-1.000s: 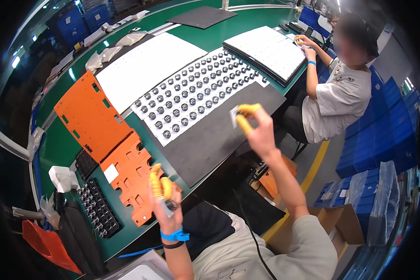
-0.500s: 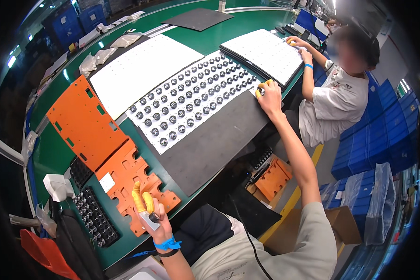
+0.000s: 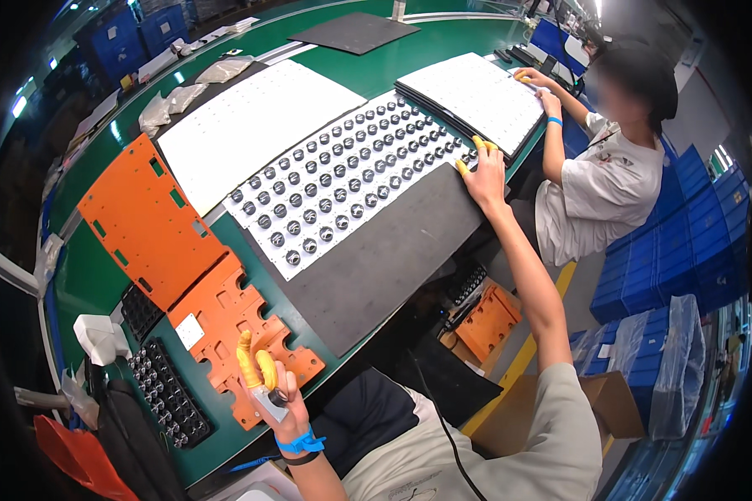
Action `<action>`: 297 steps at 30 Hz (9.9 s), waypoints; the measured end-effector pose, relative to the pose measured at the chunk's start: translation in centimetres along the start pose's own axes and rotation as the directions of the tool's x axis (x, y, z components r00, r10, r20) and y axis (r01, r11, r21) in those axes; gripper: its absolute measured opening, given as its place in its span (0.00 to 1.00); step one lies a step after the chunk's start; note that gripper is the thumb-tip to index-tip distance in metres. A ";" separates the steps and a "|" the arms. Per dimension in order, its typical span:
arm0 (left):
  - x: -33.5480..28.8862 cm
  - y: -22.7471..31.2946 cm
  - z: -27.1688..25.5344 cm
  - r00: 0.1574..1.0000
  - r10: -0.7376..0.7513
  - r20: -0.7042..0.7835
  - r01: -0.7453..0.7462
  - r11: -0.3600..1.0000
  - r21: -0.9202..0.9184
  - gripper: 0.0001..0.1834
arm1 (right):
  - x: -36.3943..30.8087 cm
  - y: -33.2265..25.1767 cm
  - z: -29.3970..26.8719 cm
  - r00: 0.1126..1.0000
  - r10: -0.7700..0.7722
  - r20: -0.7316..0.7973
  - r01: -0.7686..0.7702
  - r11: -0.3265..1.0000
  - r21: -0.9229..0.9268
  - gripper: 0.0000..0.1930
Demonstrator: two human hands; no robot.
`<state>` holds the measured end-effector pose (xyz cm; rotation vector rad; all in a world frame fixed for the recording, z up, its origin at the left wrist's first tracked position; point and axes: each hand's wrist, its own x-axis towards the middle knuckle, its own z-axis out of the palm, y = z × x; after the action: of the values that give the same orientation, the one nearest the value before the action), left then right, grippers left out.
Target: The person places small white rectangular components onto an orange fixture and inserts cylindrical metal parts into them. The person then picks up the assembled units and places them into a tray. Finally, the person moves the orange fixture to a machine labeled 'Oushi'.
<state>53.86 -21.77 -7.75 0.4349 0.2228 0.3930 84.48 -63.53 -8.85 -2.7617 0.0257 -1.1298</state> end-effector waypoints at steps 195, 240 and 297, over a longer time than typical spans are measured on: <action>3.5 1.6 6.8 0.991 -0.100 0.086 -0.129 -0.586 0.800 0.51 | 17.1 -55.3 27.2 0.644 -0.486 0.591 0.268 0.867 0.420 0.46; 2.7 0.8 4.5 0.920 0.004 0.391 -0.297 -0.645 0.705 0.45 | 0.2 -52.9 22.5 0.741 -0.618 -0.264 0.657 0.585 0.475 0.07; 2.7 1.0 4.4 0.926 0.023 0.377 -0.277 -0.638 0.719 0.44 | 5.2 -48.3 13.4 0.721 -0.573 0.390 0.383 0.798 0.465 0.09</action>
<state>57.27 -21.36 -3.77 2.7284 0.3137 0.3907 95.40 -14.32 -7.33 -2.6819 -0.9327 -0.3480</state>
